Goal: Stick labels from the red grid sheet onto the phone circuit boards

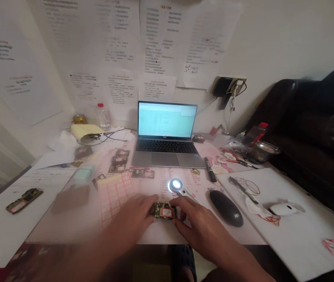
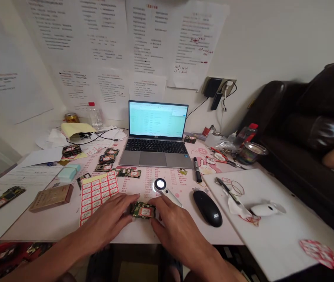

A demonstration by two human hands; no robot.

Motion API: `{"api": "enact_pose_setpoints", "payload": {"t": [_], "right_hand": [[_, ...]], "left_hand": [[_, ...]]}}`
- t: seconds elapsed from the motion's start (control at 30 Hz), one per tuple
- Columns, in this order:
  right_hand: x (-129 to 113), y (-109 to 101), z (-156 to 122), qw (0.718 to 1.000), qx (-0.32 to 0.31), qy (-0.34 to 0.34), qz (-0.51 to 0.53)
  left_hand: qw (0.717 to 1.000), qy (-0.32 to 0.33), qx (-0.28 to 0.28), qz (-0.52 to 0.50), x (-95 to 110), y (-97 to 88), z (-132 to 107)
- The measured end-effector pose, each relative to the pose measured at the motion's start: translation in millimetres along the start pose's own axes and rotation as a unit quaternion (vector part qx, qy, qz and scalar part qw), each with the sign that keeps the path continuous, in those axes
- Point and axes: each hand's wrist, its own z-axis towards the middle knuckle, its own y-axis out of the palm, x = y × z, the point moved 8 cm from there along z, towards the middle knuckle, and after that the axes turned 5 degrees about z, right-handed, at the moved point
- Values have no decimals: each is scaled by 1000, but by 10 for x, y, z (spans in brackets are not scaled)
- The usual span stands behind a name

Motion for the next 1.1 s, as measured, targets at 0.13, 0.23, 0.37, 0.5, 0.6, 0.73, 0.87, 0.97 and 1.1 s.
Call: {"api": "enact_pose_setpoints", "payload": {"t": [0.13, 0.23, 0.37, 0.5, 0.6, 0.73, 0.87, 0.97, 1.1], "right_hand": [[-23, 70, 35, 999, -18, -8, -29], [-35, 120, 72, 999, -28, -7, -42], [-60, 140, 107, 998, -34, -6, -48], [-97, 148, 120, 998, -47, -9, -47], [-106, 157, 127, 998, -52, -10, -44], [-95, 161, 139, 998, -54, -7, -44], [-124, 153, 152, 996, -59, -15, -58], [-180, 159, 157, 994, -67, -35, -76], [-221, 164, 135, 992, -70, -50, -88]], "left_hand": [[1000, 8, -18, 7, 51, -13, -5], [1000, 22, -19, 3, 64, -30, -4], [999, 33, 4, 1, 78, -51, -24], [999, 39, 26, -16, 82, -51, -42], [998, 49, 45, -20, 89, -69, -41], [998, 45, 36, -18, 91, -71, -28], [999, 33, 14, -16, 88, -57, -18], [999, 43, 11, -6, 94, -55, -9], [996, 81, 18, -11, 111, -74, -18]]}}
